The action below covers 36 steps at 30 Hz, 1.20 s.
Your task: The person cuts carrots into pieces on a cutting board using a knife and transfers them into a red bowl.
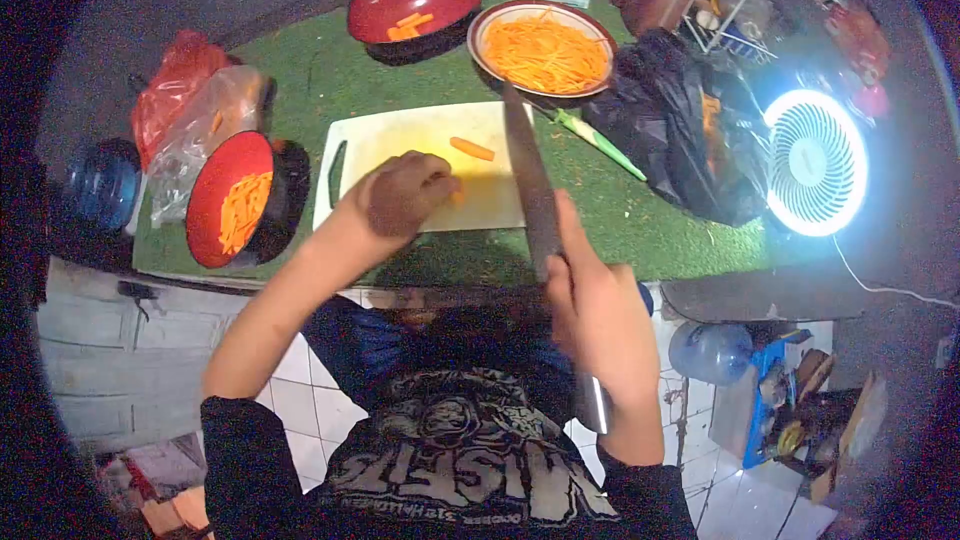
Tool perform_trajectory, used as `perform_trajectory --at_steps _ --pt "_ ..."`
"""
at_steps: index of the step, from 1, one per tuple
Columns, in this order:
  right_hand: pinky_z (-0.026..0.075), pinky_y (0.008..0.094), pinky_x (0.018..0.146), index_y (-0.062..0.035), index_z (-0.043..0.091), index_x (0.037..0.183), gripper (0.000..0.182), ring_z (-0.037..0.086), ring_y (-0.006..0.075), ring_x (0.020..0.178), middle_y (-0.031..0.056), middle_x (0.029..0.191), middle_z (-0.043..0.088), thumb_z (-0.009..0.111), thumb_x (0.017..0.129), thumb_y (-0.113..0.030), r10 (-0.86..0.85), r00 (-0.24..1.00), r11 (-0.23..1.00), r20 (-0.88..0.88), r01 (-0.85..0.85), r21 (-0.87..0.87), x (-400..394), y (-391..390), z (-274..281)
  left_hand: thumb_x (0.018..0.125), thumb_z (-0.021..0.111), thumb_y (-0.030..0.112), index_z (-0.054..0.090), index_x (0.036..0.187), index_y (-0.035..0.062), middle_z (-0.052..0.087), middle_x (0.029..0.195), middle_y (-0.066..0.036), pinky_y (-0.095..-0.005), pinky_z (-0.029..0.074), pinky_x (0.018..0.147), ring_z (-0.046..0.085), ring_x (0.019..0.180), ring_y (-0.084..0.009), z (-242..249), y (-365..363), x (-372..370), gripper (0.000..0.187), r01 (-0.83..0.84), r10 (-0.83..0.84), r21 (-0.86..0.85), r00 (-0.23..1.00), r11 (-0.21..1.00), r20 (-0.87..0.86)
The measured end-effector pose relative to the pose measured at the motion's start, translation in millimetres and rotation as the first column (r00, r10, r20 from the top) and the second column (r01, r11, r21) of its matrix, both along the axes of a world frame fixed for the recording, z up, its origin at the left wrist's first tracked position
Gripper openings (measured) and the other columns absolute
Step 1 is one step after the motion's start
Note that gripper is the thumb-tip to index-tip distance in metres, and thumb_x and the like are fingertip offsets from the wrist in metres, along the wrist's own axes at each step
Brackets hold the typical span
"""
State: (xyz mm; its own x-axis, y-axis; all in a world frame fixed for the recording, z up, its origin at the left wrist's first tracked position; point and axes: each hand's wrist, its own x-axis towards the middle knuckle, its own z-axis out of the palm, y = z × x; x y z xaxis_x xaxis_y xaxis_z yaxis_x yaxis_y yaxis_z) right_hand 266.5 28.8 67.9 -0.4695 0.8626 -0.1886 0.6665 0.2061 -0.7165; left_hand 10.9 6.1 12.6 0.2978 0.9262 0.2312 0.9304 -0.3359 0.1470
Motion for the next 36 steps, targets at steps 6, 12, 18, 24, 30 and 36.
perform_trajectory --at_steps 6,12,18,24,30,36 --pt "0.053 0.0397 0.052 -0.0173 0.035 0.153 0.057 0.061 0.0240 0.046 0.0120 0.055 0.058 0.050 0.098 -0.012 0.013 1.000 0.999 0.013 -0.013 0.041 -6 3 0 0.079 0.058 0.009 0.062 0.103 0.0032 0.060 0.101 -0.013 -0.0409 0.050 0.090 0.061 0.100 -0.0322 -5 -21 13 0.025 -0.064 0.064 0.063 0.998 0.996 0.010" --pt "0.054 0.0406 0.053 -0.0164 0.035 0.153 0.057 0.064 0.0255 0.047 0.0132 0.055 0.059 0.049 0.098 -0.012 -0.007 1.000 1.000 0.008 0.007 -0.017 -11 3 1 0.076 0.061 0.009 0.064 0.108 0.0016 0.062 0.105 -0.012 -0.0377 0.050 0.092 0.062 0.102 -0.0297 -2 -44 19 0.033 -0.079 0.075 0.103 0.996 0.992 0.040" --pt "0.054 0.0398 0.053 -0.0146 0.033 0.153 0.057 0.063 0.0245 0.046 0.0127 0.056 0.059 0.048 0.098 -0.009 0.039 0.999 0.999 0.006 -0.039 0.001 -14 3 2 0.077 0.063 0.014 0.065 0.107 0.0014 0.062 0.104 -0.012 -0.0375 0.052 0.085 0.063 0.096 -0.0292 -12 -51 24 0.032 -0.096 0.102 0.162 0.994 0.982 -0.032" --pt "0.053 0.0394 0.051 -0.0148 0.034 0.153 0.057 0.063 0.0244 0.045 0.0129 0.056 0.060 0.048 0.098 -0.009 0.040 0.999 0.999 -0.001 -0.040 -0.003 -14 1 5 0.076 0.064 0.013 0.063 0.110 0.0020 0.062 0.104 -0.011 -0.0370 0.053 0.085 0.064 0.098 -0.0285 -3 -61 30 0.036 -0.114 0.129 0.076 0.967 0.991 -0.219" --pt "0.052 0.0450 0.055 -0.0160 0.034 0.153 0.058 0.063 0.0333 0.051 0.0184 0.062 0.062 0.049 0.097 -0.011 0.088 0.996 0.994 0.029 -0.090 0.064 -18 -1 9 0.083 0.065 0.003 0.067 0.112 0.0010 0.069 0.106 -0.016 -0.0367 0.053 0.087 0.068 0.098 -0.0273 55 -100 -13 0.029 -0.534 0.483 0.231 0.841 0.813 0.242" --pt "0.049 0.0533 0.065 -0.0222 0.033 0.153 0.062 0.063 0.0453 0.065 0.0259 0.072 0.062 0.052 0.095 -0.013 0.198 0.979 0.971 0.042 -0.202 0.128 -36 -4 6 0.092 0.063 0.008 0.071 0.114 0.0017 0.073 0.093 -0.016 -0.0345 0.053 0.076 0.071 0.082 -0.0269 77 -133 -119 0.024 -0.691 0.652 0.004 0.683 0.723 0.329"
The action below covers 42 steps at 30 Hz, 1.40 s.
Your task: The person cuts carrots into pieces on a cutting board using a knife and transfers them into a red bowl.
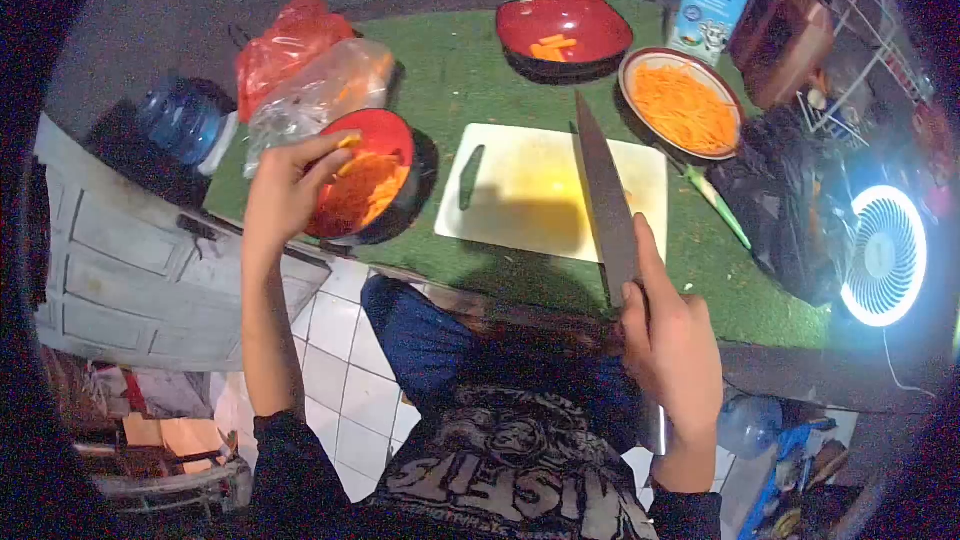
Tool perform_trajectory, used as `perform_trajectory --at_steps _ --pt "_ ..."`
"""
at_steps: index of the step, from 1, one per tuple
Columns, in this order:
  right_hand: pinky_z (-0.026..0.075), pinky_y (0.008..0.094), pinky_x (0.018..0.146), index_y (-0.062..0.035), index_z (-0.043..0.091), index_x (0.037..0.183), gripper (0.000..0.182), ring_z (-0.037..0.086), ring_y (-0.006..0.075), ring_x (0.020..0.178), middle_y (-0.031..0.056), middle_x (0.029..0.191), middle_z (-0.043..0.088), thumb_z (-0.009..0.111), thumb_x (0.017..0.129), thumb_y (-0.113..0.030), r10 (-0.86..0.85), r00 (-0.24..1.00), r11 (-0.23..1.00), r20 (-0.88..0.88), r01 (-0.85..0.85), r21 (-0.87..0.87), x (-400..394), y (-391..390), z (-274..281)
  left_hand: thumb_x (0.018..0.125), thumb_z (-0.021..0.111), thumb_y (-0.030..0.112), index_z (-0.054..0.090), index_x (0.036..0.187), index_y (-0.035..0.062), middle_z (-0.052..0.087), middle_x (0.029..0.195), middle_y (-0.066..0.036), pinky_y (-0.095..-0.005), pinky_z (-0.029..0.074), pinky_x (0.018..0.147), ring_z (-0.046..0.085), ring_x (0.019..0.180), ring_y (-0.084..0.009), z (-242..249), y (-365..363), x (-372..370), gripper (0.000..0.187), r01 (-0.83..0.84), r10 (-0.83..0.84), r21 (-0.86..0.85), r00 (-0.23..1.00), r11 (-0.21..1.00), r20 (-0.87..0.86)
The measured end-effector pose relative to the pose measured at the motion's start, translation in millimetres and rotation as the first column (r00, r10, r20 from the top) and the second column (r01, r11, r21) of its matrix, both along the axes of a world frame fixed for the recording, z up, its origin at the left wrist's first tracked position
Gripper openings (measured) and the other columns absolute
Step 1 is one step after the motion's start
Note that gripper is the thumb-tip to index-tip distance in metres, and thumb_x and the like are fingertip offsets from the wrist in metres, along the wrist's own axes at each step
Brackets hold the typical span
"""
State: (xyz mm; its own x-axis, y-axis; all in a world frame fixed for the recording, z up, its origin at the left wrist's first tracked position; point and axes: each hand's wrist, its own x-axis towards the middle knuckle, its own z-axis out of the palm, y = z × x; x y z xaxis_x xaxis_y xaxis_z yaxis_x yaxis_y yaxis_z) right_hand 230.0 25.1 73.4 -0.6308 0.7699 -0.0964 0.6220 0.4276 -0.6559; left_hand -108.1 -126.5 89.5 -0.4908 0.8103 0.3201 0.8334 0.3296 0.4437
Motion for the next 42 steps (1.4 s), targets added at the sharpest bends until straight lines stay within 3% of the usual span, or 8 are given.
perform_trajectory --at_steps 9,14,18,24,28,31,37,42 --pt "0.050 0.0510 0.062 -0.0216 0.034 0.152 0.060 0.064 0.0416 0.063 0.0257 0.067 0.059 0.053 0.096 -0.014 0.237 0.972 0.964 -0.014 -0.233 0.131 -34 -8 17 0.084 0.067 0.005 0.072 0.109 0.0012 0.072 0.098 -0.020 -0.0384 0.054 0.081 0.071 0.090 -0.0334 -13 -14 -27 0.025 0.094 -0.099 -0.114 0.994 0.989 -0.042" --pt "0.050 0.0466 0.063 -0.0229 0.044 0.148 0.054 0.063 0.0361 0.068 0.0194 0.076 0.059 0.057 0.096 -0.017 0.453 0.891 0.818 0.039 -0.432 0.379 -58 -1 16 0.081 0.068 0.000 0.070 0.111 0.0020 0.070 0.108 -0.018 -0.0377 0.053 0.086 0.069 0.098 -0.0315 0 -34 -15 0.031 -0.062 0.056 -0.051 0.993 0.997 -0.100" --pt "0.050 0.0436 0.060 -0.0352 0.051 0.142 0.049 0.062 0.0319 0.065 0.0155 0.079 0.054 0.060 0.095 -0.024 0.418 0.886 0.853 0.200 -0.459 0.248 -90 3 18 0.082 0.070 0.004 0.072 0.109 0.0041 0.070 0.111 -0.014 -0.0360 0.052 0.090 0.068 0.103 -0.0288 24 -27 22 0.027 0.134 -0.078 0.251 0.972 0.959 -0.221" --pt "0.051 0.0433 0.058 -0.0360 0.057 0.133 0.037 0.063 0.0312 0.064 0.0133 0.080 0.055 0.059 0.096 -0.030 0.566 0.782 0.590 0.260 -0.605 0.535 -113 -7 31 0.080 0.075 0.013 0.070 0.117 0.0052 0.069 0.113 -0.015 -0.0389 0.051 0.091 0.066 0.106 -0.0310 40 4 23 0.038 0.522 -0.479 0.076 0.825 0.850 -0.300" --pt "0.051 0.0424 0.056 -0.0375 0.060 0.127 0.031 0.063 0.0304 0.065 0.0120 0.080 0.056 0.058 0.097 -0.032 0.581 0.786 0.594 0.209 -0.586 0.552 -121 -12 34 0.080 0.076 0.016 0.071 0.117 0.0063 0.071 0.107 -0.014 -0.0389 0.052 0.085 0.067 0.095 -0.0308 41 14 -3 0.039 0.610 -0.611 -0.033 0.791 0.792 -0.023" --pt "0.057 0.0367 0.064 -0.0238 0.053 0.140 0.046 0.069 0.0286 0.080 0.0140 0.090 0.060 0.051 0.094 -0.016 0.596 0.699 0.451 0.396 -0.699 0.555 -122 -17 47 0.082 0.074 0.013 0.073 0.108 0.0038 0.072 0.097 -0.015 -0.0381 0.053 0.078 0.069 0.088 -0.0318 51 15 -13 0.027 0.606 -0.601 -0.076 0.795 0.792 0.077" --pt "0.056 0.0388 0.063 -0.0207 0.058 0.135 0.042 0.069 0.0294 0.078 0.0150 0.084 0.061 0.054 0.094 -0.019 0.597 0.685 0.442 0.417 -0.715 0.542 -113 -7 50 0.087 0.069 0.010 0.074 0.103 0.0032 0.074 0.094 -0.011 -0.0320 0.053 0.077 0.070 0.082 -0.0206 38 13 -39 0.018 0.389 -0.391 0.042 0.918 0.920 0.065" --pt "0.052 0.0421 0.065 -0.0142 0.067 0.124 0.038 0.066 0.0301 0.073 0.0170 0.079 0.062 0.068 0.086 -0.019 0.520 0.828 0.705 0.210 -0.555 0.442 -54 15 69 0.086 0.067 0.003 0.072 0.111 0.0027 0.074 0.102 -0.011 -0.0299 0.053 0.083 0.068 0.089 -0.0170 19 1 -68 0.025 0.360 -0.344 -0.086 0.926 0.929 0.155"
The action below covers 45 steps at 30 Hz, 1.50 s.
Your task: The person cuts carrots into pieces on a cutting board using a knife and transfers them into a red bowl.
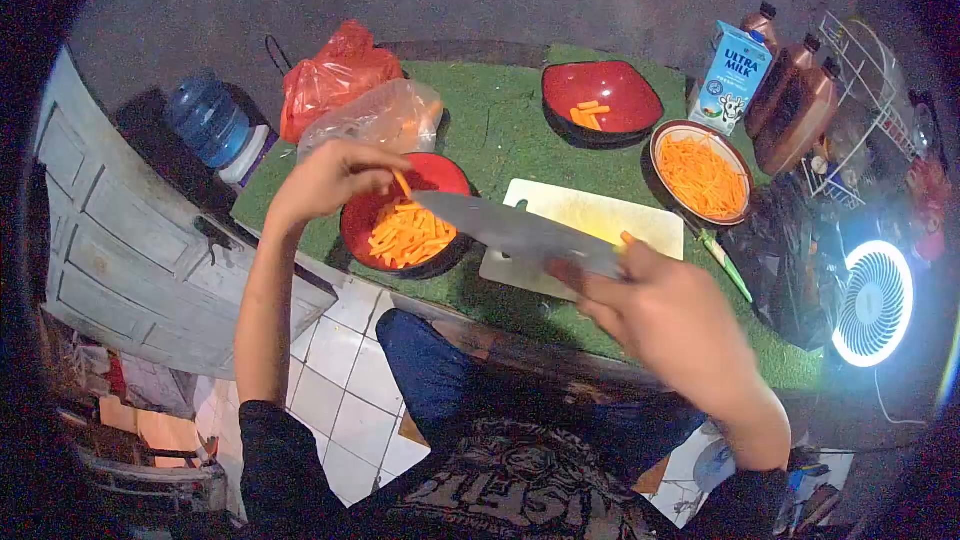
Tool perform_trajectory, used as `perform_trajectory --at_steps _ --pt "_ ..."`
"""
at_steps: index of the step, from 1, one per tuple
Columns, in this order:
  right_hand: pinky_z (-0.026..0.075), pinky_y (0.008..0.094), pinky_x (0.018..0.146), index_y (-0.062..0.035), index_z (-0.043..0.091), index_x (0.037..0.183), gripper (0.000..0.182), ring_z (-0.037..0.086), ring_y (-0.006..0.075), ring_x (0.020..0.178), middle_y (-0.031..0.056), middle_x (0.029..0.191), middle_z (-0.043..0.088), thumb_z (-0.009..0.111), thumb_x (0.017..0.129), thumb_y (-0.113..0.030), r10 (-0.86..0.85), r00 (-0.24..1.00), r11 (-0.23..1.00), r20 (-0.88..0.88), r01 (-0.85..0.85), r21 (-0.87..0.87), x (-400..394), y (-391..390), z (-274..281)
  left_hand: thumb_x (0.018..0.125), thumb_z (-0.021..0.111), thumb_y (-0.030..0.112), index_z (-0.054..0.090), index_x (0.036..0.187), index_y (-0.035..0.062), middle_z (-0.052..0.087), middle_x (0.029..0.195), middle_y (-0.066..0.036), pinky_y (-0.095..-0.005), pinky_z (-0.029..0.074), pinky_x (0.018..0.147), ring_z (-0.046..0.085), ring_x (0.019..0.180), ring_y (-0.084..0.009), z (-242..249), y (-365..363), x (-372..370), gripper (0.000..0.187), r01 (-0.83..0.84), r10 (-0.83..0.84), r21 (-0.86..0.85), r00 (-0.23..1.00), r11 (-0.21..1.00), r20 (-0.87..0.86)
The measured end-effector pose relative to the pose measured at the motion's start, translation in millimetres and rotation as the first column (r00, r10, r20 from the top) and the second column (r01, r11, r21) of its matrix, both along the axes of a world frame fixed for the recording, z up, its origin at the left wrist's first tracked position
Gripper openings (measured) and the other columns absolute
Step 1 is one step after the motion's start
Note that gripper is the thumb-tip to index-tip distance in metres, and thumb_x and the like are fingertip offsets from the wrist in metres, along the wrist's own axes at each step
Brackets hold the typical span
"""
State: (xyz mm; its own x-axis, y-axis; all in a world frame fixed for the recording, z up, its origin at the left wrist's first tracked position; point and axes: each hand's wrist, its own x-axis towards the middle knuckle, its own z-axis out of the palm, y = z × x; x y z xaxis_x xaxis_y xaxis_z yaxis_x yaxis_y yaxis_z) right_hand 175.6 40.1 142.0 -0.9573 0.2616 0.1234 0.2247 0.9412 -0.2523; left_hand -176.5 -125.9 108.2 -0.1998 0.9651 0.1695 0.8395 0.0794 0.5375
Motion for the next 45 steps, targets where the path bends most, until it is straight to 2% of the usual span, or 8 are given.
perform_trajectory --at_steps 7,13,15,18,21,34,36,45 --pt "0.050 0.0389 0.072 -0.0127 0.060 0.135 0.049 0.063 0.0340 0.071 0.0209 0.087 0.067 0.065 0.087 -0.008 -0.285 0.927 0.957 -0.243 0.264 -0.117 68 41 -9 0.088 0.067 0.006 0.068 0.117 0.0031 0.072 0.107 -0.012 -0.0324 0.053 0.082 0.068 0.091 -0.0211 -8 4 -5 0.029 -0.050 0.052 -0.058 0.998 0.997 0.028" --pt "0.052 0.0423 0.073 -0.0149 0.041 0.149 0.058 0.069 0.0405 0.076 0.0274 0.082 0.064 0.052 0.093 -0.007 -0.650 0.758 0.706 0.047 0.626 -0.331 79 30 -26 0.090 0.065 0.012 0.070 0.110 0.0034 0.072 0.106 -0.017 -0.0368 0.055 0.082 0.071 0.091 -0.0315 5 36 90 0.023 -0.085 0.171 0.350 0.960 0.933 -0.221" --pt "0.052 0.0434 0.071 -0.0148 0.039 0.151 0.058 0.068 0.0413 0.072 0.0253 0.075 0.063 0.051 0.094 -0.008 -0.573 0.815 0.767 -0.087 0.496 -0.407 85 35 -45 0.087 0.066 0.010 0.072 0.103 0.0031 0.071 0.099 -0.017 -0.0379 0.056 0.079 0.070 0.087 -0.0321 -9 63 150 0.019 -0.079 0.060 0.260 0.995 0.962 0.081" --pt "0.053 0.0433 0.070 -0.0142 0.039 0.150 0.056 0.067 0.0421 0.070 0.0229 0.070 0.063 0.050 0.096 -0.010 -0.536 0.829 0.815 -0.159 0.458 -0.356 85 37 -61 0.086 0.062 0.007 0.065 0.103 0.0056 0.064 0.098 -0.011 -0.0437 0.053 0.084 0.066 0.091 -0.0331 -73 130 194 0.017 0.194 -0.140 0.277 0.969 0.941 -0.201" --pt "0.048 0.0312 0.055 -0.0167 0.039 0.152 0.053 0.055 0.0138 0.049 0.0086 0.063 0.057 0.049 0.100 -0.013 -0.569 0.802 0.787 -0.181 0.468 -0.401 93 31 -68 0.085 0.062 0.007 0.064 0.107 0.0057 0.064 0.100 -0.011 -0.0421 0.052 0.086 0.066 0.094 -0.0312 -97 168 183 0.023 0.441 -0.257 0.407 0.864 0.800 -0.432" --pt "0.049 0.0327 0.054 -0.0170 0.034 0.154 0.054 0.058 0.0168 0.050 0.0069 0.064 0.059 0.044 0.101 -0.013 -0.662 0.748 0.638 -0.053 0.525 -0.563 106 22 -82 0.092 0.060 0.017 0.068 0.098 0.0043 0.067 0.094 -0.015 -0.0405 0.051 0.083 0.065 0.095 -0.0333 -85 189 166 0.016 0.595 -0.606 -0.125 0.791 0.794 -0.081" --pt "0.052 0.0381 0.060 -0.0143 0.032 0.154 0.054 0.065 0.0265 0.055 0.0103 0.064 0.061 0.045 0.101 -0.013 -0.657 0.753 0.643 -0.030 0.540 -0.543 106 20 -81 0.091 0.062 0.016 0.068 0.095 0.0041 0.067 0.092 -0.014 -0.0400 0.051 0.082 0.065 0.093 -0.0330 -86 179 170 0.014 0.637 -0.637 0.001 0.771 0.771 -0.009" --pt "0.051 0.0361 0.056 -0.0168 0.031 0.154 0.054 0.062 0.0220 0.052 0.0081 0.065 0.061 0.044 0.103 -0.015 -0.682 0.731 0.591 0.000 0.552 -0.588 110 20 -84 0.087 0.065 0.012 0.068 0.095 0.0083 0.064 0.095 -0.009 -0.0372 0.053 0.080 0.065 0.092 -0.0295 -84 150 178 0.010 0.647 -0.646 -0.047 0.750 0.761 -0.139"
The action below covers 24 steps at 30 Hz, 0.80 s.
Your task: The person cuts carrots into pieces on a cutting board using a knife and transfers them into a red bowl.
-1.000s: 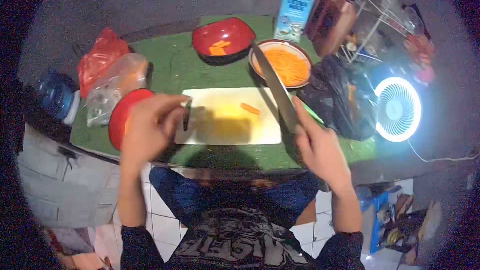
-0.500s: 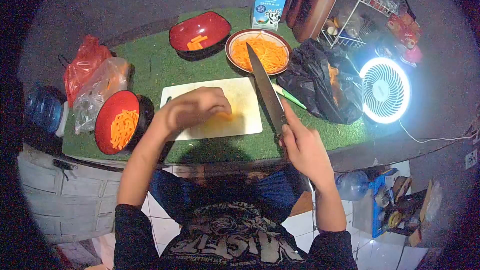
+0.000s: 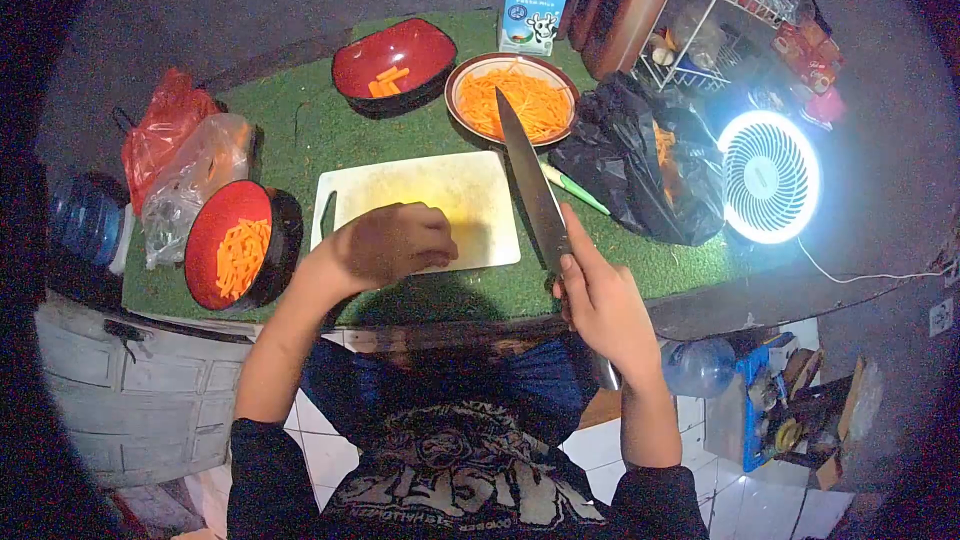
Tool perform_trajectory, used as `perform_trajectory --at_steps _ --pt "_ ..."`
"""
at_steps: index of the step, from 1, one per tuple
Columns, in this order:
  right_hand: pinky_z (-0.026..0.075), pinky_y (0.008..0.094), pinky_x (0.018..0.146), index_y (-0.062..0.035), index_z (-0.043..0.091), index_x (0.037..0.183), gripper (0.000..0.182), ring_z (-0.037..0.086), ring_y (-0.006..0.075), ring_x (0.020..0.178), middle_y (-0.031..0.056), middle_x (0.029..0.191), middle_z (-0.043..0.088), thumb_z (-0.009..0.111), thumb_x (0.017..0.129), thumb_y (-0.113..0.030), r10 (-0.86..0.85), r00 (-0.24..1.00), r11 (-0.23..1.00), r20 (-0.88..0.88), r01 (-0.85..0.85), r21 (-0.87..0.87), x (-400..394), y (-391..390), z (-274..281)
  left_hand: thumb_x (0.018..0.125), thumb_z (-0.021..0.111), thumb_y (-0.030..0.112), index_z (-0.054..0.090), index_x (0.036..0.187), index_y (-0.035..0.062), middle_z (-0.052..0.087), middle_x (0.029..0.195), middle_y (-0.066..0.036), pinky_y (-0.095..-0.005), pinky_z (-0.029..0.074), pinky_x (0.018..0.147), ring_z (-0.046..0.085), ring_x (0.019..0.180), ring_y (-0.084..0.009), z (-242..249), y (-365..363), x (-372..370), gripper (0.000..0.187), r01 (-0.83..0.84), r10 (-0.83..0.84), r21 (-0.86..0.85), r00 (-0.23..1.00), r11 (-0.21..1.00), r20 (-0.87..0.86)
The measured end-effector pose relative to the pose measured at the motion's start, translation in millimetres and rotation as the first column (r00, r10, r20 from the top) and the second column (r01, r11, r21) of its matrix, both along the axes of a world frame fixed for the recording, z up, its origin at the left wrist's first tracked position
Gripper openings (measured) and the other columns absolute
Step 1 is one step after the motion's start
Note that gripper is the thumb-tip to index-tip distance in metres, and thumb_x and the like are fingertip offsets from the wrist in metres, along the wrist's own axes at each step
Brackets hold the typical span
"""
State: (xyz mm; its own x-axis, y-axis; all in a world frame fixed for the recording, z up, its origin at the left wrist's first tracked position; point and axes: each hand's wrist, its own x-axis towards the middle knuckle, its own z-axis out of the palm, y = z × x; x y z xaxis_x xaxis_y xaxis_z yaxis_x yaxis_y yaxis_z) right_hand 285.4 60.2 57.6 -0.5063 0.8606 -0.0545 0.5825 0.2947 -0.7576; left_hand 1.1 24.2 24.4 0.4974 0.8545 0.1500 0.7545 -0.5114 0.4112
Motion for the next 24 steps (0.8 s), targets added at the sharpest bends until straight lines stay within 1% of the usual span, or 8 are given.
perform_trajectory --at_steps 7,10,12,13,16,17,22,24 --pt "0.053 0.0375 0.057 -0.0160 0.033 0.154 0.054 0.064 0.0225 0.053 0.0090 0.064 0.062 0.046 0.101 -0.014 0.014 1.000 1.000 0.001 -0.014 -0.020 -5 -6 0 0.082 0.062 0.007 0.067 0.102 0.0089 0.063 0.100 -0.010 -0.0355 0.053 0.085 0.065 0.098 -0.0295 -4 -2 -9 0.021 -0.035 0.030 0.134 0.999 0.990 0.040" --pt "0.055 0.0441 0.060 -0.0123 0.033 0.152 0.058 0.066 0.0308 0.055 0.0160 0.066 0.064 0.049 0.096 -0.012 0.021 1.000 0.998 0.011 -0.020 -0.053 -16 -14 4 0.085 0.063 0.005 0.067 0.107 0.0077 0.064 0.106 -0.012 -0.0346 0.053 0.086 0.064 0.102 -0.0314 -13 3 -7 0.023 -0.167 0.118 0.218 0.968 0.962 0.220" --pt "0.055 0.0502 0.063 -0.0087 0.031 0.152 0.063 0.066 0.0389 0.058 0.0225 0.068 0.064 0.050 0.092 -0.010 0.069 0.995 0.997 0.068 -0.070 0.024 -21 -17 -7 0.085 0.067 0.007 0.067 0.112 0.0087 0.064 0.109 -0.013 -0.0363 0.052 0.088 0.063 0.103 -0.0324 -15 -8 2 0.027 -0.439 0.376 0.154 0.870 0.885 0.319" --pt "0.057 0.0368 0.056 -0.0087 0.031 0.153 0.066 0.066 0.0214 0.049 0.0114 0.060 0.062 0.049 0.090 -0.007 0.126 0.990 0.986 0.063 -0.132 0.098 -25 -19 -11 0.085 0.069 0.009 0.067 0.114 0.0092 0.064 0.111 -0.013 -0.0371 0.052 0.089 0.062 0.104 -0.0329 -17 -14 8 0.029 -0.562 0.493 0.111 0.790 0.820 0.364" --pt "0.052 0.0512 0.059 -0.0018 0.029 0.151 0.067 0.063 0.0432 0.056 0.0251 0.065 0.060 0.050 0.088 -0.003 0.202 0.974 0.957 0.105 -0.219 0.190 -43 -26 -7 0.083 0.076 0.015 0.067 0.119 0.0103 0.064 0.109 -0.013 -0.0397 0.050 0.091 0.061 0.106 -0.0322 -24 -23 12 0.038 -0.487 0.443 0.082 0.842 0.870 0.307" --pt "0.051 0.0525 0.060 -0.0012 0.027 0.152 0.068 0.062 0.0453 0.057 0.0266 0.067 0.060 0.051 0.088 -0.002 0.214 0.973 0.954 0.087 -0.227 0.197 -49 -28 -8 0.078 0.080 0.017 0.068 0.119 0.0093 0.064 0.109 -0.013 -0.0410 0.050 0.092 0.061 0.105 -0.0314 -32 -21 11 0.043 -0.471 0.431 0.083 0.855 0.878 0.290" --pt "0.050 0.0558 0.064 -0.0015 0.017 0.154 0.077 0.061 0.0521 0.064 0.0317 0.074 0.062 0.054 0.087 -0.001 0.269 0.963 0.943 -0.006 -0.262 0.206 -66 -30 -15 0.080 0.078 0.018 0.071 0.113 0.0073 0.065 0.114 -0.012 -0.0392 0.050 0.092 0.060 0.107 -0.0308 -36 -15 20 0.036 -0.545 0.497 0.050 0.795 0.837 0.347" --pt "0.051 0.0558 0.064 -0.0016 0.016 0.154 0.077 0.061 0.0522 0.065 0.0337 0.077 0.061 0.055 0.087 -0.002 0.265 0.963 0.944 0.048 -0.269 0.191 -69 -29 -17 0.081 0.077 0.020 0.070 0.116 0.0072 0.066 0.114 -0.014 -0.0396 0.048 0.095 0.059 0.108 -0.0317 -39 -16 21 0.038 -0.558 0.507 0.032 0.775 0.829 0.376"
